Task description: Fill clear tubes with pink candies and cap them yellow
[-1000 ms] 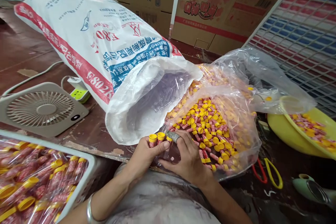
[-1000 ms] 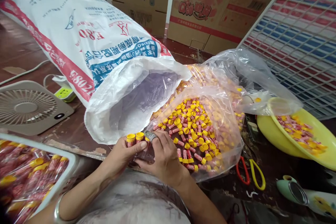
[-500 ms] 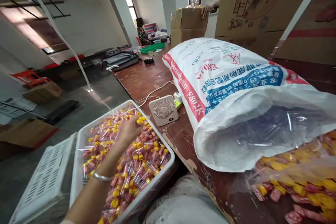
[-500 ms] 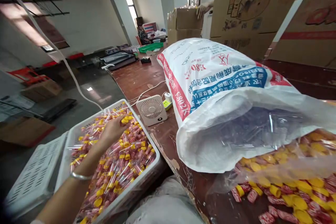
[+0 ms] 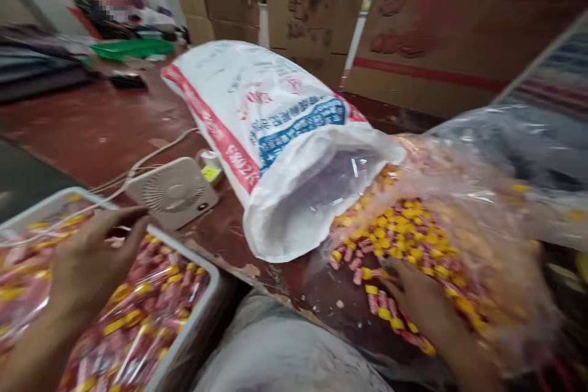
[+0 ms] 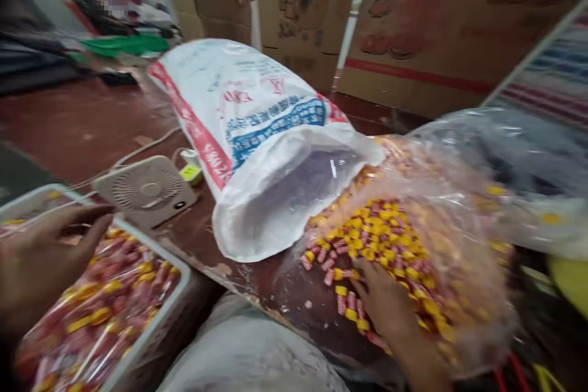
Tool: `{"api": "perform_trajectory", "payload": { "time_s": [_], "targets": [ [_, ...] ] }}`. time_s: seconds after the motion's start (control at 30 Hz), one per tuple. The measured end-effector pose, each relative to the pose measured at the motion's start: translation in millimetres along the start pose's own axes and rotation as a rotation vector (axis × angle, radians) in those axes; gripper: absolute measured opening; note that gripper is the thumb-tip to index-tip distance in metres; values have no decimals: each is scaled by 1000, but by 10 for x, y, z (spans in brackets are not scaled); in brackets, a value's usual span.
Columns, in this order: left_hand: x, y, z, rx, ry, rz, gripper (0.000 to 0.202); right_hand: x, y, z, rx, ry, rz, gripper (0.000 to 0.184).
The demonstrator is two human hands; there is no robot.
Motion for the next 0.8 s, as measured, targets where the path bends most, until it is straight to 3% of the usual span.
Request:
{"api": "perform_trajectory", "payload": {
  "time_s": [0.03,0.13,0.23,0.33,0.4,0.5,0.67,0.73,0.8],
  "targets": [
    [-335,25,-120,16,106,-187,27,6,-29,-5,38,47,-13,13],
    [-1313,104,-591,279,253,-635,24,106,-180,-10,99,172,-15,16],
    [-2014,15,-1128,487,-96,-753,34,182,-223,46,87,200,4,15],
    [-2406,-195,-1487,522,-208,-750,34,126,-127,146,2,95,9,3],
    [-2540,-306,-1637,523,-208,-741,34,50,-41,209,-58,-61,8,11],
    [-2574,-387,-1754,532,-198,-713,37,-38,49,261,-90,-368,-11,18],
    [-2286,-301,-1649,536,-135,-637,25,43,68,309,-140,-766,14,21],
    [-2137,-185,-1537,554,42,-580,17,154,33,320,-168,-924,61,22],
    [-2032,-21,-1443,658,398,-491,18,301,-18,326,-189,-1080,117,22]
  ]
}}
Point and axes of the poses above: each hand's wrist, its own y-axis away from the middle knuckle, its own z-axis out of the back of the hand, x = y × z, the point moved 4 cm from there along -y, towards the middle knuckle, and after that the axes turned 15 degrees about x, right-handed, at the moved point
